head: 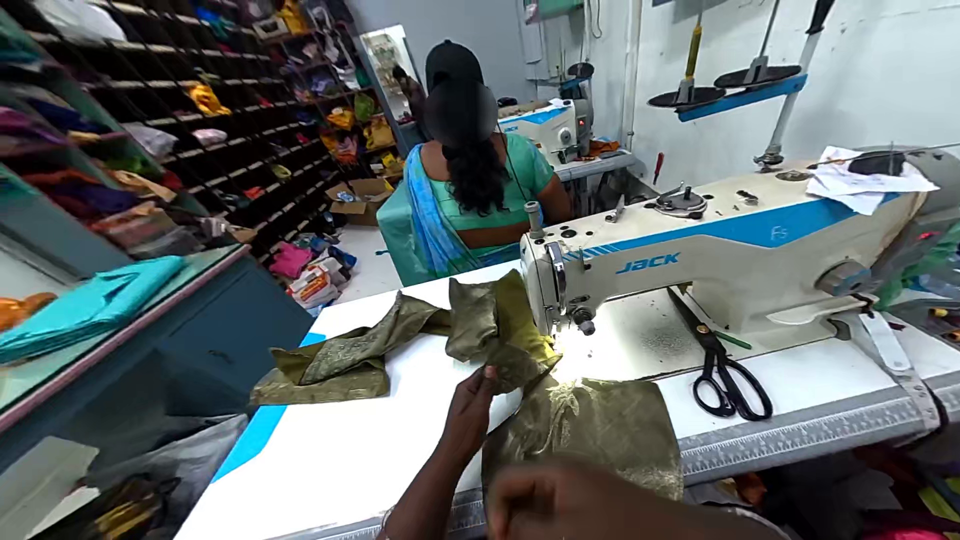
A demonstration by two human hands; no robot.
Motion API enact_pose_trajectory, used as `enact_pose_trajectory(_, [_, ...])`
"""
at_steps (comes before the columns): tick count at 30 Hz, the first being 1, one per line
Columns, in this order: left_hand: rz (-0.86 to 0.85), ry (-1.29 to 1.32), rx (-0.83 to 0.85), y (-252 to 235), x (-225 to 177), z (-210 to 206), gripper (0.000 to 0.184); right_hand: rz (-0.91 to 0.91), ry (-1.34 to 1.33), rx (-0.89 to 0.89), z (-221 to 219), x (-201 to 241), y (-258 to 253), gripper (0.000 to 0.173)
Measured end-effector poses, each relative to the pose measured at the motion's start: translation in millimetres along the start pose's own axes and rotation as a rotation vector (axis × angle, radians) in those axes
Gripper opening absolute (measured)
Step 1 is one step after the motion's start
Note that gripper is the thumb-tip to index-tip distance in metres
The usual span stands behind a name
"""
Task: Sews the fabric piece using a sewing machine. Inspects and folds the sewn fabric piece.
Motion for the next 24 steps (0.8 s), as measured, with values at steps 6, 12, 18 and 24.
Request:
enact_pose_trajectory(6, [-0.131, -0.411, 0.171, 14.7, -12.4, -17.8, 0.039, -0.487, -0.209, -0.720, 85.1, -95.6, 15.4, 0.027])
enact_pose_trajectory(12, [-0.652, -0.945, 0.327, 48.6, -31.6, -76.7, 0.026, -0.602, -0.132, -0.778, 101.7, -115.4, 29.1, 0.057])
enact_pose_trajectory(18, [-0.574, -0.827, 0.497, 25.8, -9.5, -67.2, 0.039, -0.631, -0.002, -0.733, 114.9, -123.6, 31.0, 0.055])
enact_pose_trajectory(24, [-0.451, -0.872, 0.556, -23.9, 4.0, -55.6, 0.044, -0.539, -0.198, -0.567, 110.0, -124.3, 20.6, 0.042])
Point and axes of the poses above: each hand's wrist, its own y-axis away from the middle knuckle, its own z-axis out of the back of the hand, x = y × z, the point moved 6 cm from there along -y, towards the middle knuckle, and after that the axes turned 1 degree about -x, right-handed, at the moved point
